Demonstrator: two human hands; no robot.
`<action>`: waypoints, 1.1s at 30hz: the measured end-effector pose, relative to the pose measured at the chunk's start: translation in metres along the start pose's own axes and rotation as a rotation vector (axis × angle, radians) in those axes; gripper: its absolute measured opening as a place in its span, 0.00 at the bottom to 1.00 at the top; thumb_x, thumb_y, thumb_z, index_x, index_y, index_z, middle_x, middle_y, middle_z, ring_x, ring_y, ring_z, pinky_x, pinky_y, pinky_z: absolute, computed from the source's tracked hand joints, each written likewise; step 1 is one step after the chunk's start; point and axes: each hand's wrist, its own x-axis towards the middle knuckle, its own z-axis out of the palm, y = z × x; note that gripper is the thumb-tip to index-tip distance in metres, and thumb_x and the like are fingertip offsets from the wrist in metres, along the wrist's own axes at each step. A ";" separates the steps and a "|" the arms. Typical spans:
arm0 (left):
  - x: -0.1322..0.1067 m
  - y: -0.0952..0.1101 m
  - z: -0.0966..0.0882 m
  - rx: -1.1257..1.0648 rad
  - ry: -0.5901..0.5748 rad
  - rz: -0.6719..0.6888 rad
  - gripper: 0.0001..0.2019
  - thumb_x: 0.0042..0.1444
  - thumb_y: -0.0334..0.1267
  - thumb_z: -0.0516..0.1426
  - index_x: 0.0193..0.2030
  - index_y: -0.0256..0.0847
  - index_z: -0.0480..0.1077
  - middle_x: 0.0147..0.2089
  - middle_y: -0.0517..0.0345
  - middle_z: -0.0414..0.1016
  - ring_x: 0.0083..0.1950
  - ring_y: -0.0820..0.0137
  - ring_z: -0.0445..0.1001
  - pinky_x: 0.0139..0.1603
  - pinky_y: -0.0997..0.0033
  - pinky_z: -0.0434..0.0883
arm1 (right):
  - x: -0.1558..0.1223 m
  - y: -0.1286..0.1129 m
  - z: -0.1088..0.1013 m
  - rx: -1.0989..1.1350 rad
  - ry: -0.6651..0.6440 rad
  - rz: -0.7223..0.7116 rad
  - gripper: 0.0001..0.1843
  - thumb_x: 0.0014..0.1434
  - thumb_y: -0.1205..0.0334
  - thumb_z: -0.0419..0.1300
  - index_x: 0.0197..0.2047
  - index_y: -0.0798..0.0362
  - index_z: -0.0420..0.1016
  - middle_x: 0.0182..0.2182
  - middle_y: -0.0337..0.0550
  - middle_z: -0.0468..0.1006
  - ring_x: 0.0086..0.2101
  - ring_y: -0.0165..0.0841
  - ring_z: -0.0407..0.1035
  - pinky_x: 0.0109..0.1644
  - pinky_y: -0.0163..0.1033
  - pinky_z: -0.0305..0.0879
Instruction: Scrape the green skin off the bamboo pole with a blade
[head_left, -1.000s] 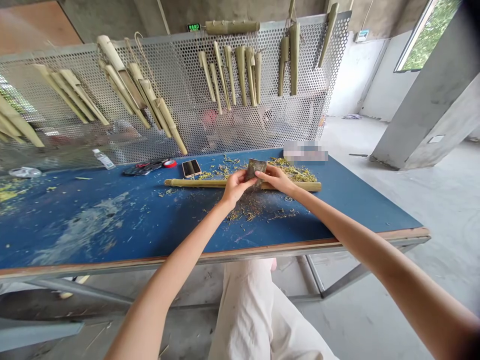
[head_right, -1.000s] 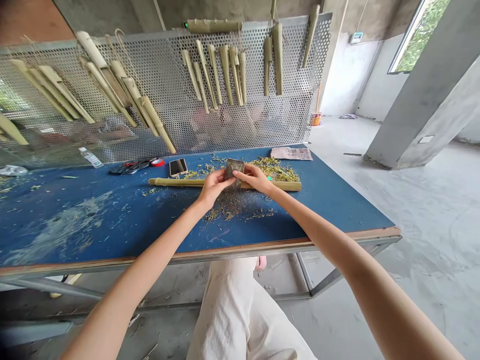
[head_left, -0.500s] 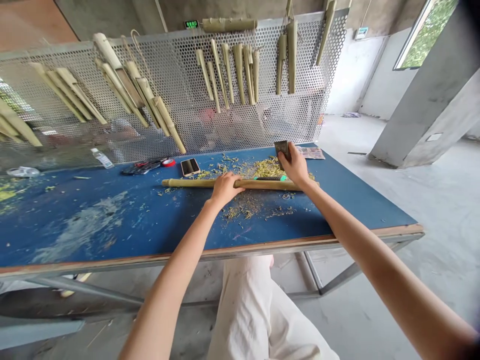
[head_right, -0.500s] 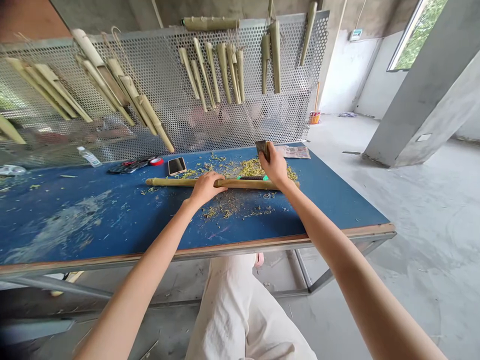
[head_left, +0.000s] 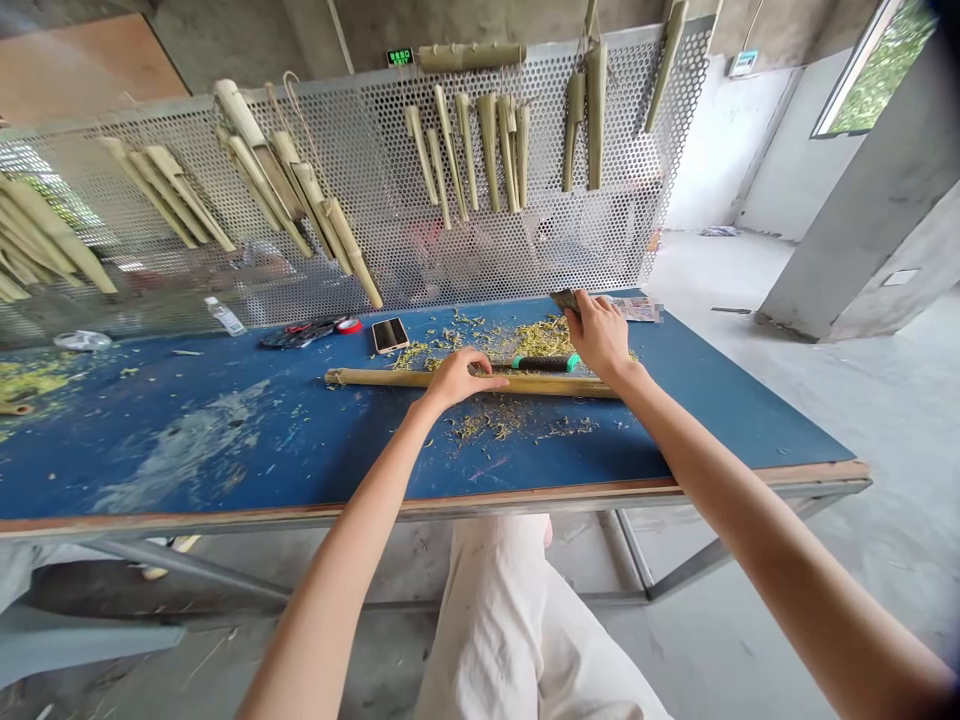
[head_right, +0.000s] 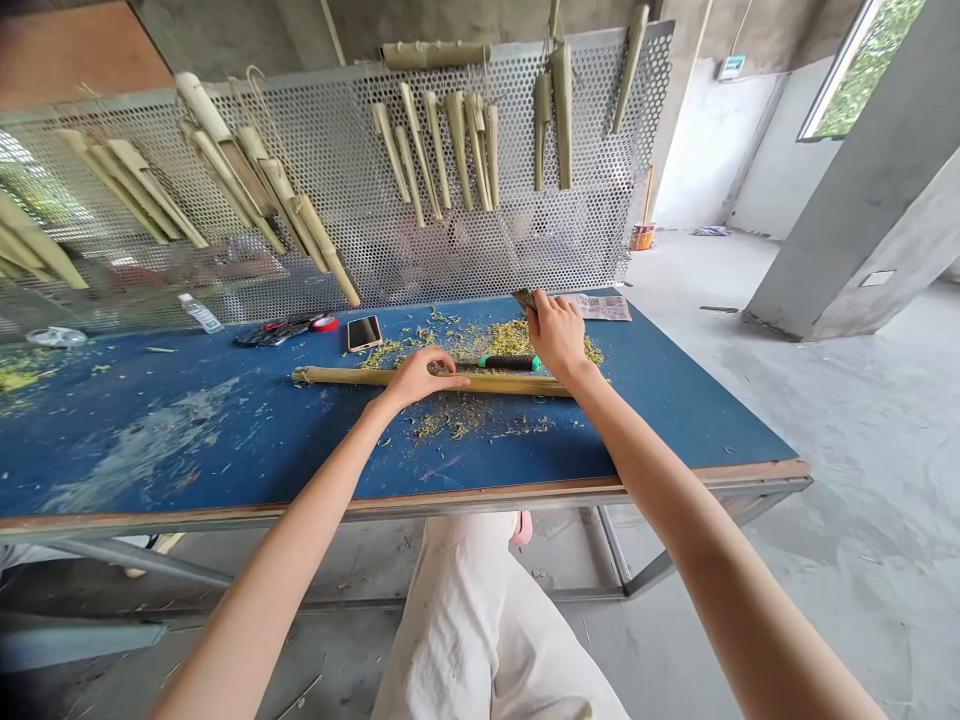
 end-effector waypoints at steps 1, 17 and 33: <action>0.000 0.000 0.001 -0.007 -0.006 0.009 0.24 0.47 0.63 0.67 0.31 0.42 0.74 0.39 0.55 0.77 0.42 0.62 0.74 0.45 0.63 0.69 | 0.001 0.000 -0.001 -0.005 0.003 -0.001 0.16 0.69 0.59 0.45 0.52 0.53 0.70 0.39 0.57 0.79 0.42 0.49 0.68 0.44 0.49 0.58; -0.003 0.001 0.005 -0.006 -0.062 0.013 0.20 0.51 0.59 0.67 0.41 0.46 0.83 0.44 0.52 0.81 0.45 0.58 0.77 0.48 0.59 0.72 | -0.003 -0.014 -0.003 0.212 -0.260 -0.031 0.17 0.70 0.52 0.48 0.53 0.53 0.71 0.34 0.51 0.78 0.32 0.42 0.69 0.36 0.41 0.55; -0.001 0.007 0.018 0.339 0.013 0.147 0.20 0.60 0.55 0.62 0.50 0.44 0.80 0.46 0.48 0.80 0.51 0.55 0.74 0.58 0.52 0.67 | 0.013 0.026 -0.010 0.099 -0.222 0.124 0.13 0.65 0.50 0.56 0.38 0.51 0.73 0.29 0.47 0.75 0.28 0.37 0.64 0.31 0.39 0.51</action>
